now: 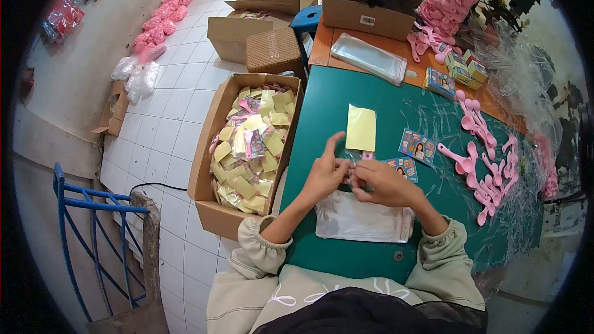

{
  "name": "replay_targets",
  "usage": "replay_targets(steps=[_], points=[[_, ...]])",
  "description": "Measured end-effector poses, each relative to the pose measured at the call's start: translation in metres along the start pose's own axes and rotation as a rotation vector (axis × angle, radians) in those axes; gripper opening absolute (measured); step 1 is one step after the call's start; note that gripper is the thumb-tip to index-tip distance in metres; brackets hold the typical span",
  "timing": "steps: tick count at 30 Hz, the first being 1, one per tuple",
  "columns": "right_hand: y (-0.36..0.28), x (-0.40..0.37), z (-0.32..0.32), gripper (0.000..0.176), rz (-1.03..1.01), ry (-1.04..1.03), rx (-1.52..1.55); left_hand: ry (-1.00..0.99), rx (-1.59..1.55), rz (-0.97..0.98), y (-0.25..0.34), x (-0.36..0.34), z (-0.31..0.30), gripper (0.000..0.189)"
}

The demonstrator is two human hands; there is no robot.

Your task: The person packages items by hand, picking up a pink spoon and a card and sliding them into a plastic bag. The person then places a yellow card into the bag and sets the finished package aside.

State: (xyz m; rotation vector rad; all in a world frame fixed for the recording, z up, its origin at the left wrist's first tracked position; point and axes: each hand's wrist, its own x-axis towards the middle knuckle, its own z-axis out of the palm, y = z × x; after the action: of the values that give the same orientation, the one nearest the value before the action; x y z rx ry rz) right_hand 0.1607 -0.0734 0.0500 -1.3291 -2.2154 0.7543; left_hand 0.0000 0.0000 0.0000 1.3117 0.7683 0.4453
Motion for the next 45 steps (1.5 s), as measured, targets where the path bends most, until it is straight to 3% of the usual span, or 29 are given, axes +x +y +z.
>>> replay_targets(steps=[2, 4, 6, 8, 9, 14, 16, 19, 24, 26, 29, 32, 39, 45], points=[[-0.006, -0.004, -0.030, 0.011, 0.085, -0.181, 0.364, 0.109, 0.067, 0.010, 0.002, -0.001, 0.001, 0.053], [0.006, -0.018, -0.070, 0.017, 0.045, -0.260, 0.499, 0.006, -0.066, -0.007, 0.005, -0.005, 0.000, 0.052], [0.040, -0.047, -0.103, 0.014, 0.042, -0.103, 0.595, -0.049, -0.155, -0.014, 0.006, -0.006, 0.001, 0.048], [0.077, -0.082, -0.127, 0.011, 0.540, 0.199, 0.397, -0.049, -0.200, -0.019, 0.004, -0.008, 0.001, 0.040], [0.151, -0.131, -0.126, 0.027, 0.461, 0.350, -0.586, -0.061, -0.154, 0.005, 0.005, -0.006, 0.001, 0.036], [0.075, -0.105, -0.104, 0.046, 0.580, 0.347, -0.704, -0.114, 0.015, 0.090, 0.004, -0.002, 0.001, 0.023], [0.024, -0.056, -0.082, 0.059, 0.588, 0.219, -0.406, -0.116, -0.179, 0.066, 0.010, -0.003, 0.003, 0.022], [0.000, -0.016, -0.045, 0.044, 0.371, 0.199, -0.214, -0.106, -0.333, 0.068, 0.018, -0.008, 0.001, 0.023], [0.023, -0.007, -0.010, 0.023, 0.155, 0.327, -0.158, -0.111, -0.393, 0.048, 0.021, -0.023, -0.009, 0.025], [0.022, -0.008, -0.018, 0.020, 0.160, 0.319, -0.031, -0.110, -0.384, 0.041, 0.012, -0.021, -0.010, 0.027], [0.023, -0.011, -0.023, 0.017, 0.193, 0.243, 0.109, 0.037, 0.113, 0.226, 0.016, -0.021, -0.001, 0.022], [0.030, -0.012, -0.026, 0.016, 0.209, 0.197, 0.190, 0.079, 0.287, 0.214, 0.011, -0.016, -0.003, 0.015], [0.042, -0.013, -0.009, 0.018, 0.515, 0.184, 0.869, 0.215, 0.370, 0.298, 0.008, -0.012, 0.001, 0.015], [0.044, -0.008, 0.004, 0.014, 0.533, 0.383, 0.940, 0.221, 0.252, 0.184, 0.010, -0.007, 0.002, 0.017]])
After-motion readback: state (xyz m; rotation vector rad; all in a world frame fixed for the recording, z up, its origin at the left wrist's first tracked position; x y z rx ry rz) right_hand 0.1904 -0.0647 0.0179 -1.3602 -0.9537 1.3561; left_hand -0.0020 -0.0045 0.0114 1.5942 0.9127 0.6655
